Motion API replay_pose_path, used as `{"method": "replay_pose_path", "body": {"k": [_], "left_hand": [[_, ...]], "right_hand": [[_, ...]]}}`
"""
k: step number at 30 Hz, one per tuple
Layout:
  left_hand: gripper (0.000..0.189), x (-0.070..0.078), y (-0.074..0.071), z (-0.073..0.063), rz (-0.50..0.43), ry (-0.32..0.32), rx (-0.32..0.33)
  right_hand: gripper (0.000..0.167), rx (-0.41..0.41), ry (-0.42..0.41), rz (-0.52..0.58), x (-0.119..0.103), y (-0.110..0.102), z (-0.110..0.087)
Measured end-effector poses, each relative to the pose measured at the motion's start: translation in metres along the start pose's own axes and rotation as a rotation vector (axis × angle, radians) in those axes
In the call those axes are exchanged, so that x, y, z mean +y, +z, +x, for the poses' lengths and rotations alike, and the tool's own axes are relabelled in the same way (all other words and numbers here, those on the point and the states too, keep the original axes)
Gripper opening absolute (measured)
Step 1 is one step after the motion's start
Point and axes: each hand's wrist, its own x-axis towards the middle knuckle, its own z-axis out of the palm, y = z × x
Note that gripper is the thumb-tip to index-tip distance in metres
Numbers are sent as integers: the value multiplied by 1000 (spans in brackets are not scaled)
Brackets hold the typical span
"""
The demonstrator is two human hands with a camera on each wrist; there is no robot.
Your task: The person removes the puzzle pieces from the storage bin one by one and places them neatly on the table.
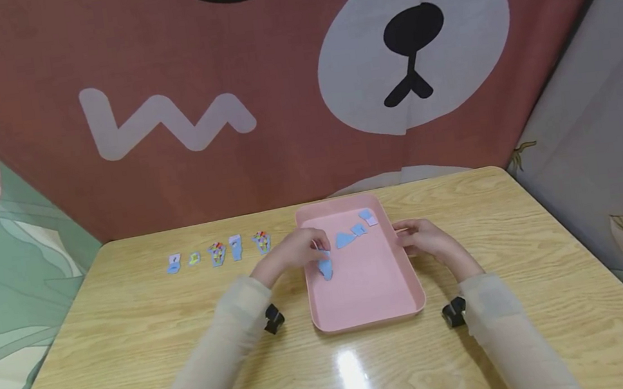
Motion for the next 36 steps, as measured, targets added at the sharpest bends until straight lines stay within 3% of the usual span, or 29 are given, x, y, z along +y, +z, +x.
{"method": "replay_pose_path", "body": {"k": [9,15,24,31,36], "left_hand": [[6,-4,-6,-6,-198,-32,135],[11,-9,-10,-10,-262,-53,214],[19,-16,-17,-24,-369,-173,246],[33,-28,-22,-32,-463,-192,283],[30,-35,-27,-38,-490,-217,321]], "right_hand": [[58,3,-5,8,1,-1,1],[58,3,-9,1,0,-1,1],[57,23,2,-29,-1,1,0],[55,56,-7,-68,1,2,0],[55,62,-6,-84,0,2,0]]}}
